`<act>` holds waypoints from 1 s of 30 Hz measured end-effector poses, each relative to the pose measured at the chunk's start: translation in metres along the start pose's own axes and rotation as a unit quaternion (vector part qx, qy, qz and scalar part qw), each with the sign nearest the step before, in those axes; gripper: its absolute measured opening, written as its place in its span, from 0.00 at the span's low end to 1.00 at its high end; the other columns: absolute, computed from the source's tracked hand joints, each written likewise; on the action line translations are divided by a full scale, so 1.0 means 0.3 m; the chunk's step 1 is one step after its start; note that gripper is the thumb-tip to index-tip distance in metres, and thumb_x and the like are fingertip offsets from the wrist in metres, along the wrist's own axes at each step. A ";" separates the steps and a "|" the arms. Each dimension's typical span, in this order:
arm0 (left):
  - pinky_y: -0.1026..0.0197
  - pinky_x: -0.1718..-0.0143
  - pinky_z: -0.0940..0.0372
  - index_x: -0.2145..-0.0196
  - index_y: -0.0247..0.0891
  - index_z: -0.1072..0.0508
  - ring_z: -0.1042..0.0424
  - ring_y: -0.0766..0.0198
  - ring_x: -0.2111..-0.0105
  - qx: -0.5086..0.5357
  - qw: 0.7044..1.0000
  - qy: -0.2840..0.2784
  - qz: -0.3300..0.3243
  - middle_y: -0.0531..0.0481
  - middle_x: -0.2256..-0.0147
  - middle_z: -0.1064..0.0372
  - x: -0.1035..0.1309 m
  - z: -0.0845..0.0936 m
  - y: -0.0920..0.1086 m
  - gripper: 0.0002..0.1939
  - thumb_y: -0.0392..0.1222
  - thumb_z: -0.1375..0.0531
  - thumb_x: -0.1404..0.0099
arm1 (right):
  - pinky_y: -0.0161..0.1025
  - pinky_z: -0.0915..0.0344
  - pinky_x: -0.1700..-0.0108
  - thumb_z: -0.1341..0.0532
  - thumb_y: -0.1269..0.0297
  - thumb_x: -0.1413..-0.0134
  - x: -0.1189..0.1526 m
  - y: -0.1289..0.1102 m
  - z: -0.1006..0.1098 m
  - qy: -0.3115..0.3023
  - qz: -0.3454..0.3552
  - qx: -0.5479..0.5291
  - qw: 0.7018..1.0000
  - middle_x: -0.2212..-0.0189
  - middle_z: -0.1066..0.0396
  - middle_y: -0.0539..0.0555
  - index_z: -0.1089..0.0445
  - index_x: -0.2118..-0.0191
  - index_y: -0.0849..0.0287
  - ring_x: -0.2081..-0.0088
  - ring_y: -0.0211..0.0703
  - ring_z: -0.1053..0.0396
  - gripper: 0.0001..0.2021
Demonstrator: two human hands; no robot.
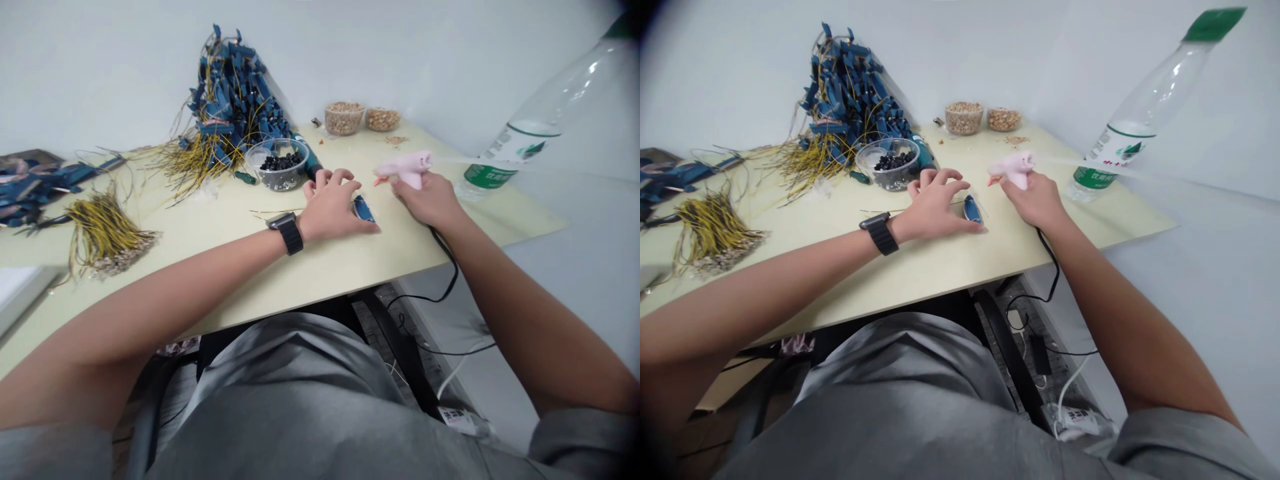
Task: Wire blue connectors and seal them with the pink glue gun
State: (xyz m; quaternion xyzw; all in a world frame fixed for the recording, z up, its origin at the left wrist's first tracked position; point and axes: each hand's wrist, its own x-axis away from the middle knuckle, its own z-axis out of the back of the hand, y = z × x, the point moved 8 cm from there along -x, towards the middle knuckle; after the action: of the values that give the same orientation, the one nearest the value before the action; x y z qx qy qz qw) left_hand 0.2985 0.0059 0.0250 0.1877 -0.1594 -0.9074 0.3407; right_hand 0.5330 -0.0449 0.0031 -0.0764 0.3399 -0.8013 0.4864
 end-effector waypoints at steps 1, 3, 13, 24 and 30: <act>0.20 0.24 0.45 0.32 0.40 0.15 0.43 0.22 0.22 -0.010 1.000 -0.009 -0.006 0.35 0.22 0.30 -0.008 0.000 0.007 0.50 0.71 0.19 0.44 | 0.61 0.22 0.39 0.32 0.44 0.25 -0.001 -0.001 0.000 0.001 0.002 0.003 1.000 0.48 0.11 0.67 0.17 0.55 0.53 0.44 0.72 0.15 0.17; 0.20 0.26 0.43 0.38 0.41 0.12 0.41 0.21 0.23 -0.028 0.999 -0.022 -0.014 0.35 0.24 0.28 -0.024 -0.002 0.016 0.42 0.67 0.19 0.44 | 0.61 0.23 0.38 0.32 0.45 0.25 -0.003 -0.003 0.000 0.004 0.009 0.003 1.000 0.46 0.11 0.69 0.17 0.55 0.53 0.42 0.74 0.16 0.17; 0.23 0.24 0.43 0.46 0.41 0.12 0.40 0.24 0.22 -0.022 1.000 0.015 0.014 0.35 0.25 0.26 -0.045 -0.029 0.028 0.33 0.65 0.18 0.39 | 0.63 0.23 0.36 0.33 0.49 0.22 0.008 -0.023 0.002 0.001 0.006 0.016 1.000 0.46 0.11 0.70 0.16 0.54 0.56 0.39 0.76 0.15 0.15; 0.25 0.19 0.47 0.32 0.40 0.17 0.44 0.23 0.18 0.024 0.998 0.045 0.049 0.36 0.20 0.30 -0.017 0.062 -0.009 0.40 0.67 0.22 0.31 | 0.57 0.23 0.43 0.29 0.51 0.26 0.006 -0.008 0.007 0.000 -0.008 0.026 1.000 0.53 0.13 0.66 0.16 0.50 0.57 0.50 0.66 0.16 0.14; 0.24 0.19 0.49 0.45 0.51 0.12 0.48 0.26 0.17 0.085 0.980 0.142 0.106 0.48 0.24 0.25 0.070 0.324 -0.217 0.16 0.56 0.24 0.25 | 0.52 0.28 0.46 0.24 0.57 0.27 0.052 -0.030 0.059 0.001 -0.020 0.015 1.000 0.43 0.13 0.70 0.16 0.32 0.63 0.53 0.57 0.20 0.25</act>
State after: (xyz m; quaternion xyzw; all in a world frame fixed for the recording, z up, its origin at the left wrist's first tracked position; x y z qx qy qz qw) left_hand 0.2038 0.0542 0.0783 0.3252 -0.2052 -0.8134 0.4364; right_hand 0.5266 -0.0635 0.0189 -0.0755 0.3271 -0.8160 0.4706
